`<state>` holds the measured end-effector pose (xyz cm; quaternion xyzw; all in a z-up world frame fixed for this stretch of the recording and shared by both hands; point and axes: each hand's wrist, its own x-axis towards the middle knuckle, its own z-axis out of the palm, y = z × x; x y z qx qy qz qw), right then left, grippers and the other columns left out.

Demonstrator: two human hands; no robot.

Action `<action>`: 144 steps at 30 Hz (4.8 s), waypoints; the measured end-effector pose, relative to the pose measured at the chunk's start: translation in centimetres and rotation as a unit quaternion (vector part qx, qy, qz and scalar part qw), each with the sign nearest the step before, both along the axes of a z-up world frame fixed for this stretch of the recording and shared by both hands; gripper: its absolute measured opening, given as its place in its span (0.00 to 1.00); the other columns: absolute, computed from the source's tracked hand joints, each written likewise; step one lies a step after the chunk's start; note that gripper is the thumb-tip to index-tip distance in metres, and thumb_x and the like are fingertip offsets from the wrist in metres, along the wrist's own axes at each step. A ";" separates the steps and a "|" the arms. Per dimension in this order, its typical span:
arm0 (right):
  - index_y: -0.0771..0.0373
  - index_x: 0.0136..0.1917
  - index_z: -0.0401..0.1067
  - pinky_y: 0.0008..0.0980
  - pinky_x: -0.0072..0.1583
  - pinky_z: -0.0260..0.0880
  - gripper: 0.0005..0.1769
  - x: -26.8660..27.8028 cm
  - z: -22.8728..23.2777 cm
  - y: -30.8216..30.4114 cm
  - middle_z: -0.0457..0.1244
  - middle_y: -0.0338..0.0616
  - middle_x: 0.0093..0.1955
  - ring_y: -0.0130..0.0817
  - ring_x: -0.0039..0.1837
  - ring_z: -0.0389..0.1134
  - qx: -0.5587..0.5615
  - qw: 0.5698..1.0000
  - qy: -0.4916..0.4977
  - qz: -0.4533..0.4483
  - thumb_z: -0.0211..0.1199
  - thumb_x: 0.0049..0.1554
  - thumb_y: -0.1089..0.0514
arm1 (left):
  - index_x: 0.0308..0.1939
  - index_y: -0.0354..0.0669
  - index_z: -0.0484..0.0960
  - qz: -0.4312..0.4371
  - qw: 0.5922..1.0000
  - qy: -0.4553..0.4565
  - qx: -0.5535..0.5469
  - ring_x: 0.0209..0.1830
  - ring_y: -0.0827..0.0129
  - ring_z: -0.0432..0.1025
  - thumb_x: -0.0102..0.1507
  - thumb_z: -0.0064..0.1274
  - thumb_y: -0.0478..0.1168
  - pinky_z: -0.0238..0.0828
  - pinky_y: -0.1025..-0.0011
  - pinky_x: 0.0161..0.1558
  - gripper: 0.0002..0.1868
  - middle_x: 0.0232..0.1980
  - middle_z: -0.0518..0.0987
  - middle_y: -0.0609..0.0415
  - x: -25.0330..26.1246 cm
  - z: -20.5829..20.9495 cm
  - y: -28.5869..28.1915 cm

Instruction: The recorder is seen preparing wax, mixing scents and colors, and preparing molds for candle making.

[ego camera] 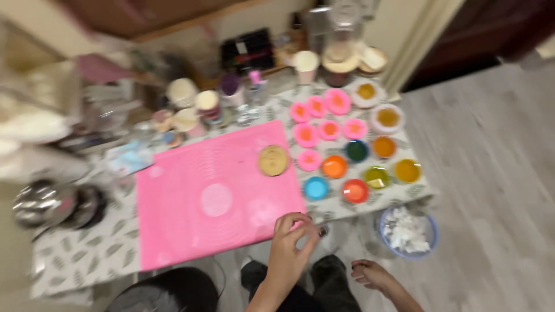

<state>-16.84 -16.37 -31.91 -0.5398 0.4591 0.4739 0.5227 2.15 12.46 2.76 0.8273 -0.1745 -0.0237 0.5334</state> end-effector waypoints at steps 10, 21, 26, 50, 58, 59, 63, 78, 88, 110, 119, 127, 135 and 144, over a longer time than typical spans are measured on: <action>0.60 0.59 0.78 0.29 0.53 0.74 0.26 23.4 14.2 23.5 0.74 0.38 0.48 0.29 0.51 0.73 -0.045 0.875 -0.410 0.253 0.64 0.56 0.40 | 0.58 0.39 0.79 0.115 0.993 -0.004 0.029 0.58 0.55 0.70 0.57 0.62 0.35 0.67 0.63 0.57 0.24 0.56 0.75 0.44 3.1 2.5 28.4; 0.59 0.70 0.66 0.49 0.70 0.63 0.47 54.2 32.1 32.2 0.58 0.60 0.67 0.60 0.70 0.60 -0.425 0.557 -0.610 0.370 0.81 0.39 0.51 | 0.58 0.43 0.81 0.256 0.958 0.121 0.038 0.46 0.70 0.77 0.61 0.55 0.33 0.75 0.72 0.49 0.20 0.48 0.80 0.52 3.6 2.6 43.3; 0.50 0.71 0.66 0.51 0.66 0.64 0.51 57.7 34.6 35.3 0.58 0.55 0.68 0.59 0.67 0.62 -0.447 0.587 -0.495 0.459 0.82 0.36 0.45 | 0.64 0.42 0.75 0.310 0.937 0.160 -0.026 0.37 0.70 0.78 0.59 0.57 0.31 0.76 0.72 0.44 0.28 0.47 0.81 0.52 3.5 -2.2 42.8; 0.59 0.64 0.70 0.27 0.31 0.67 0.29 49.4 38.9 39.5 0.69 0.40 0.38 0.25 0.30 0.66 0.106 0.847 -0.374 0.363 0.72 0.49 0.56 | 0.68 0.46 0.70 0.185 0.824 0.384 -0.372 0.44 0.68 0.82 0.66 0.49 0.46 0.81 0.69 0.49 0.26 0.49 0.84 0.52 16.7 -1.1 32.3; 0.58 0.68 0.68 0.27 0.33 0.68 0.30 43.7 41.4 54.2 0.68 0.40 0.38 0.25 0.33 0.67 0.181 0.821 -0.384 0.381 0.68 0.52 0.59 | 0.66 0.30 0.76 0.153 0.794 0.364 -0.462 0.49 0.71 0.77 0.73 0.47 0.54 0.76 0.71 0.55 0.30 0.52 0.81 0.48 14.6 -0.1 42.1; 0.59 0.69 0.67 0.29 0.36 0.71 0.30 43.6 41.3 55.5 0.68 0.42 0.41 0.26 0.35 0.69 0.213 0.834 -0.390 0.328 0.66 0.53 0.60 | 0.65 0.27 0.75 0.179 0.781 0.364 -0.475 0.50 0.68 0.77 0.72 0.48 0.52 0.77 0.70 0.55 0.29 0.52 0.82 0.47 14.4 -0.8 44.0; 0.62 0.70 0.65 0.33 0.42 0.74 0.27 42.6 39.9 60.4 0.68 0.47 0.50 0.31 0.39 0.71 0.271 0.880 -0.377 0.098 0.55 0.57 0.58 | 0.67 0.39 0.70 0.257 0.744 0.381 -0.485 0.55 0.66 0.79 0.65 0.49 0.47 0.79 0.68 0.57 0.28 0.56 0.83 0.48 14.7 2.7 52.4; 0.68 0.63 0.67 0.41 0.44 0.69 0.20 37.3 32.1 60.2 0.66 0.51 0.48 0.42 0.41 0.68 0.082 0.920 -0.353 -0.148 0.55 0.62 0.55 | 0.48 0.42 0.86 0.121 0.954 0.074 0.265 0.47 0.47 0.77 0.52 0.69 0.39 0.72 0.58 0.52 0.21 0.48 0.83 0.41 26.1 -0.2 68.1; 0.66 0.64 0.67 0.39 0.45 0.71 0.21 35.1 31.1 59.3 0.66 0.51 0.50 0.44 0.43 0.70 0.027 0.926 -0.334 -0.173 0.56 0.61 0.54 | 0.40 0.40 0.87 0.003 0.944 0.075 0.321 0.40 0.49 0.79 0.53 0.68 0.40 0.75 0.57 0.46 0.13 0.38 0.84 0.43 29.2 -4.5 69.3; 0.64 0.70 0.59 0.43 0.55 0.73 0.35 44.2 32.4 45.4 0.63 0.54 0.55 0.44 0.51 0.69 -0.260 0.816 -0.513 -0.065 0.66 0.51 0.61 | 0.62 0.53 0.81 0.294 0.950 0.045 0.095 0.33 0.68 0.83 0.60 0.61 0.39 0.78 0.71 0.37 0.25 0.41 0.87 0.51 19.5 8.6 62.8; 0.63 0.71 0.68 0.49 0.65 0.67 0.42 58.8 28.8 35.1 0.59 0.68 0.67 0.63 0.64 0.65 -0.453 0.641 -0.513 0.348 0.77 0.47 0.49 | 0.67 0.49 0.76 0.363 0.921 0.027 0.136 0.29 0.74 0.80 0.60 0.62 0.38 0.76 0.72 0.34 0.30 0.44 0.87 0.53 15.7 8.9 57.5; 0.73 0.75 0.60 0.50 0.63 0.65 0.61 60.9 25.6 33.7 0.56 0.77 0.65 0.69 0.63 0.61 -0.409 0.583 -0.546 0.441 0.83 0.37 0.45 | 0.51 0.47 0.89 0.503 0.842 0.087 0.173 0.28 0.70 0.81 0.69 0.57 0.39 0.75 0.71 0.35 0.09 0.32 0.87 0.51 9.8 7.2 54.7; 0.68 0.62 0.73 0.42 0.56 0.73 0.18 48.7 33.5 45.5 0.70 0.59 0.50 0.47 0.52 0.75 -0.251 0.694 -0.589 0.329 0.56 0.65 0.55 | 0.44 0.41 0.86 0.680 0.711 0.004 0.180 0.35 0.58 0.73 0.73 0.48 0.40 0.64 0.61 0.41 0.12 0.37 0.85 0.49 2.0 6.7 53.8; 0.70 0.54 0.73 0.32 0.48 0.74 0.38 35.5 30.5 58.1 0.71 0.52 0.40 0.36 0.42 0.74 0.174 0.838 -0.452 0.251 0.27 0.71 0.41 | 0.57 0.18 0.78 0.694 0.681 -0.035 0.230 0.54 0.46 0.72 0.75 0.45 0.41 0.66 0.56 0.55 0.21 0.55 0.79 0.30 -13.9 -11.9 60.3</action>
